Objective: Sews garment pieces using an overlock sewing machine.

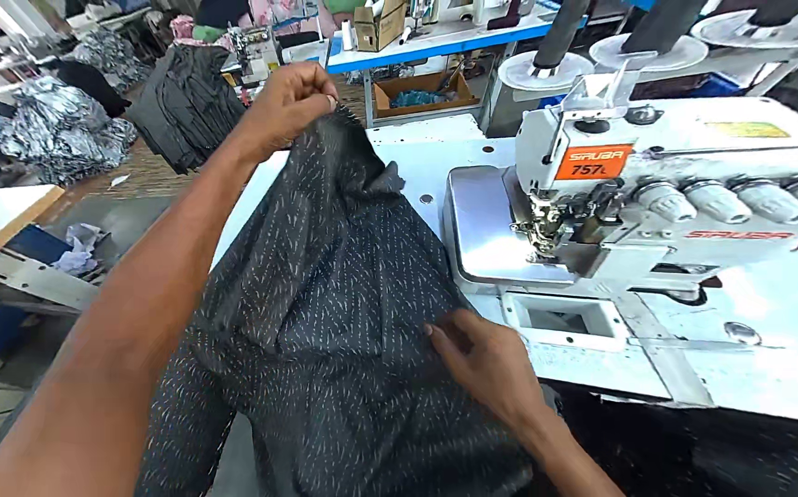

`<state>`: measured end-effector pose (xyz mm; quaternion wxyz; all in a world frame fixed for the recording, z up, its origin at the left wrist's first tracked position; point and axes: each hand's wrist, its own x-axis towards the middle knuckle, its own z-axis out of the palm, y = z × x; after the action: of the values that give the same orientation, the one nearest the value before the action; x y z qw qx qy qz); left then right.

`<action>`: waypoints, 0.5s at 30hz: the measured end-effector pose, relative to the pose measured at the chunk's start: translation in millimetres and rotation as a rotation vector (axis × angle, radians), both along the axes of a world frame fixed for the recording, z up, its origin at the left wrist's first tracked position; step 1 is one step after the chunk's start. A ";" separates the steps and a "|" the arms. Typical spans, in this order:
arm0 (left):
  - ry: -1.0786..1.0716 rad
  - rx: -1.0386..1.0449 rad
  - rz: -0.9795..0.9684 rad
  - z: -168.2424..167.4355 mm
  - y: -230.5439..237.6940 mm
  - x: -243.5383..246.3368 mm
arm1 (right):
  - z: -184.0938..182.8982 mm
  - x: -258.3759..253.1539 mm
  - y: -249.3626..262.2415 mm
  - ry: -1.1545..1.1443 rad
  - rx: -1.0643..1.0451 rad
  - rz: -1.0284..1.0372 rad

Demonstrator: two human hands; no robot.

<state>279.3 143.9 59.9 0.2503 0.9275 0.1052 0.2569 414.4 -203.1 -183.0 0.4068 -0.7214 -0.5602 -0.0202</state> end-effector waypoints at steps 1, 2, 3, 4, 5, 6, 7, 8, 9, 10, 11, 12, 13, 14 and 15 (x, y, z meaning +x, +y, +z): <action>-0.029 0.024 -0.057 11.9 -14.6 -5.2 | 14.6 0.9 -0.3 0.043 0.065 0.041; -0.025 0.057 -0.120 22.8 -31.8 -9.8 | 35.3 1.0 0.6 0.050 0.159 0.074; -0.012 0.086 -0.193 29.8 -50.1 -14.1 | 60.2 0.6 1.9 0.038 0.254 0.102; 0.011 0.110 -0.268 33.9 -68.4 -17.9 | 86.7 0.5 4.5 0.012 0.331 0.124; 0.038 0.131 -0.333 36.6 -86.8 -20.8 | 112.8 2.1 11.2 -0.021 0.395 0.139; 0.058 0.152 -0.381 39.1 -103.6 -22.5 | 136.4 6.1 21.8 -0.053 0.446 0.163; 0.076 0.174 -0.416 41.7 -118.7 -23.7 | 155.8 11.7 34.6 -0.075 0.475 0.205; 0.091 0.191 -0.445 44.5 -130.8 -24.8 | 170.2 18.3 47.0 -0.084 0.477 0.268; 0.100 0.208 -0.467 47.7 -140.4 -26.1 | 179.0 24.5 56.8 -0.072 0.462 0.340; 0.106 0.230 -0.476 51.4 -147.3 -28.5 | 182.6 29.0 62.8 -0.022 0.442 0.409; 0.102 0.254 -0.470 54.8 -151.3 -31.7 | 183.6 31.3 63.3 0.060 0.410 0.472; 0.087 0.280 -0.447 57.0 -152.8 -35.2 | 184.1 30.8 58.4 0.168 0.360 0.537; 0.064 0.313 -0.397 57.1 -152.3 -38.4 | 184.5 27.5 50.2 0.325 0.309 0.617; 0.025 0.350 -0.325 54.3 -150.9 -40.0 | 184.7 22.4 41.1 0.522 0.265 0.687; -0.013 0.376 -0.249 47.5 -151.1 -40.6 | 184.0 16.6 32.2 0.715 0.222 0.725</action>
<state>238.6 -7.2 107.4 0.1036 0.9620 -0.0615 0.2451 431.0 -171.0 1.0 0.6276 -0.3953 -0.5945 0.3105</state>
